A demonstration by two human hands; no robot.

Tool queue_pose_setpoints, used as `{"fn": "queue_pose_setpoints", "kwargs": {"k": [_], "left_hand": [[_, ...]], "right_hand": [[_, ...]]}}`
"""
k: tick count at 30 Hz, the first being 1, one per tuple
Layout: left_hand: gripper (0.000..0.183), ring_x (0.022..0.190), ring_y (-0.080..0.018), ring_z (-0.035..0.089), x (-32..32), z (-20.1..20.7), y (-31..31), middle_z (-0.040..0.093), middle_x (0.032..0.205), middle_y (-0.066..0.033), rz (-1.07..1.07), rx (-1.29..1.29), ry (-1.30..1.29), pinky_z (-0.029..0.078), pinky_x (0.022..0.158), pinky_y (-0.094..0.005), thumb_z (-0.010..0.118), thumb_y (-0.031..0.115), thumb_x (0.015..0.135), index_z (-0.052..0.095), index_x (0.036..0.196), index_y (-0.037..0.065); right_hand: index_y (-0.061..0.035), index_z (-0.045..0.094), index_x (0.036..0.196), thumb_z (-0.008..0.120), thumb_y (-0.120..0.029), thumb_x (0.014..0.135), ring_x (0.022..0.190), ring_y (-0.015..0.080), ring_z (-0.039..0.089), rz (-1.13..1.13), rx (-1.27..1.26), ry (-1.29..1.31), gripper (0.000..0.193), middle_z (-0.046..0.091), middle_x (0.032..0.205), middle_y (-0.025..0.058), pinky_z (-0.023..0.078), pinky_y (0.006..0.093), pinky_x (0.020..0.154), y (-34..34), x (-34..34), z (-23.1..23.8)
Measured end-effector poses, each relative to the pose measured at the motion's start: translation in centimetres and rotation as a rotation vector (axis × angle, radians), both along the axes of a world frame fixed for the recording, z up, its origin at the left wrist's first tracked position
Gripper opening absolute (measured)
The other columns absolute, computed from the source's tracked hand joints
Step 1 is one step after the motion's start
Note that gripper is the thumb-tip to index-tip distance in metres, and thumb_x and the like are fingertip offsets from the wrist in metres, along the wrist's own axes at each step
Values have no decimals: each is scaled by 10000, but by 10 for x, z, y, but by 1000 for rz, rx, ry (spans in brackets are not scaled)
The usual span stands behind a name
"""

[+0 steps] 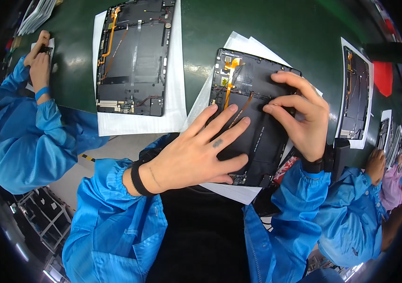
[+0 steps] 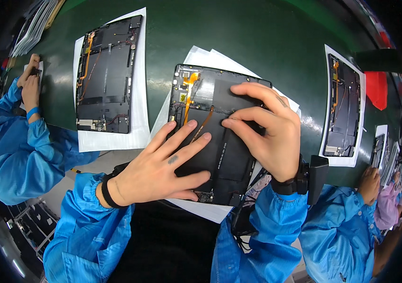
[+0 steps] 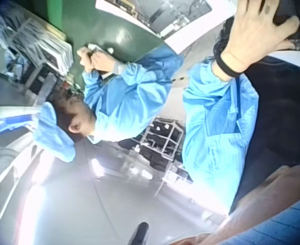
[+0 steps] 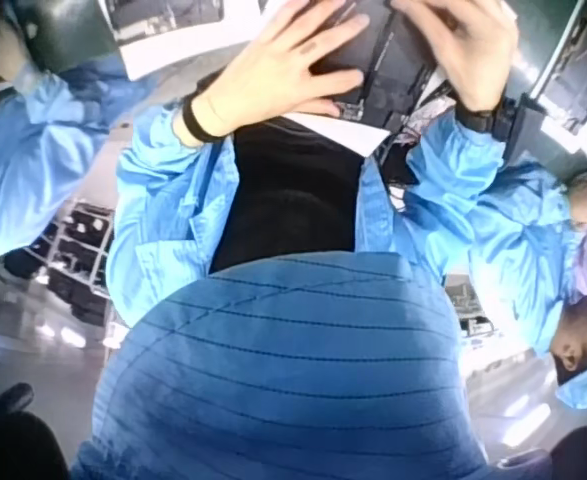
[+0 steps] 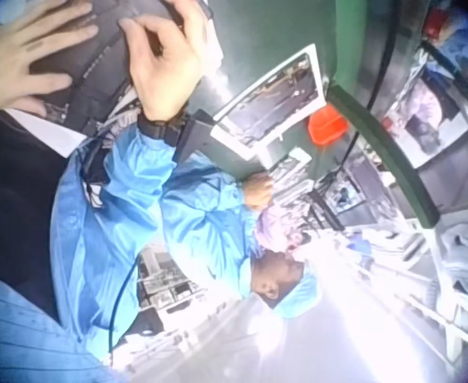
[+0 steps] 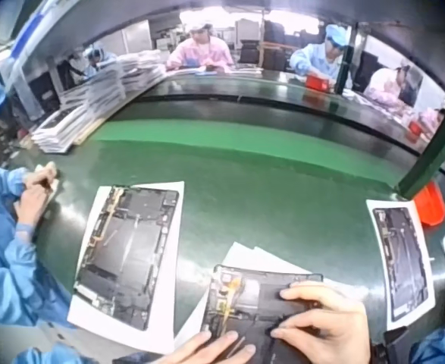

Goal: Assembling components and internal ribbons for electronic tablets on a production line.

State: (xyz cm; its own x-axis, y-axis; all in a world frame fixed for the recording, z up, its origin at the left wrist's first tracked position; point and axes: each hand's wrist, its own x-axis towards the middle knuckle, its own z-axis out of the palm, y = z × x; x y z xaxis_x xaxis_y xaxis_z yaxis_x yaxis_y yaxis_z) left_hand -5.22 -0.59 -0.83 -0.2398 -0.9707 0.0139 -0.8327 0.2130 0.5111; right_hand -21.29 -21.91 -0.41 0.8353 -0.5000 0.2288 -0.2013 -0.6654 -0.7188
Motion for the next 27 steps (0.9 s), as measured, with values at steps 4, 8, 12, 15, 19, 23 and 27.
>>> {"fn": "queue_pose_setpoints", "kwargs": {"k": [4,8,12,15,19,23,27], "left_hand": [[571,1538,-507,315,-2,1,-1,398,1658,-166,-19,-5,10,293,1223,-683,820,577,716,691,1254,434],[722,1543,-514,303,-4,4,-1,392,1660,-175,-24,14,-36,279,1228,-686,828,576,657,652,1355,536],[738,1547,-517,297,-4,4,-1,385,1666,-170,-33,36,-50,268,1233,-685,825,582,647,653,1364,544],[738,1555,-514,281,-4,4,-2,369,1677,-166,-37,45,-66,246,1239,-689,826,586,651,653,1368,549],[732,1564,-517,258,-3,4,-2,351,1689,-166,-51,71,-69,236,1238,-693,814,603,669,648,1380,544],[725,1563,-520,256,-3,4,-1,344,1694,-166,-54,68,-76,240,1235,-691,806,610,681,649,1385,535],[727,1563,-515,260,-3,4,-1,343,1695,-165,-52,71,-61,239,1237,-688,809,606,679,652,1384,528]], "right_hand": [[-56,802,839,889,-96,719,1172,299,686,8,-86,32,154,758,1218,76,478,415,1009,-3,1,-6],[-65,805,832,888,-108,720,1196,293,670,-17,-81,43,145,757,1224,62,455,413,1033,-2,1,-11],[-68,810,836,884,-108,725,1190,289,671,-13,-105,19,139,757,1225,60,454,414,1033,-3,1,-15],[-67,811,838,883,-108,724,1189,287,671,-11,-118,19,141,757,1223,57,456,413,1030,-3,1,-16],[-62,809,836,882,-106,719,1188,288,672,-15,-140,25,145,757,1222,55,457,409,1030,-2,1,-16],[-59,808,834,883,-104,717,1192,287,671,-15,-139,28,146,758,1223,55,458,409,1028,-2,1,-16],[-59,808,833,883,-101,716,1201,285,670,-16,-130,33,145,757,1227,57,457,409,1029,-1,1,-16]]}}
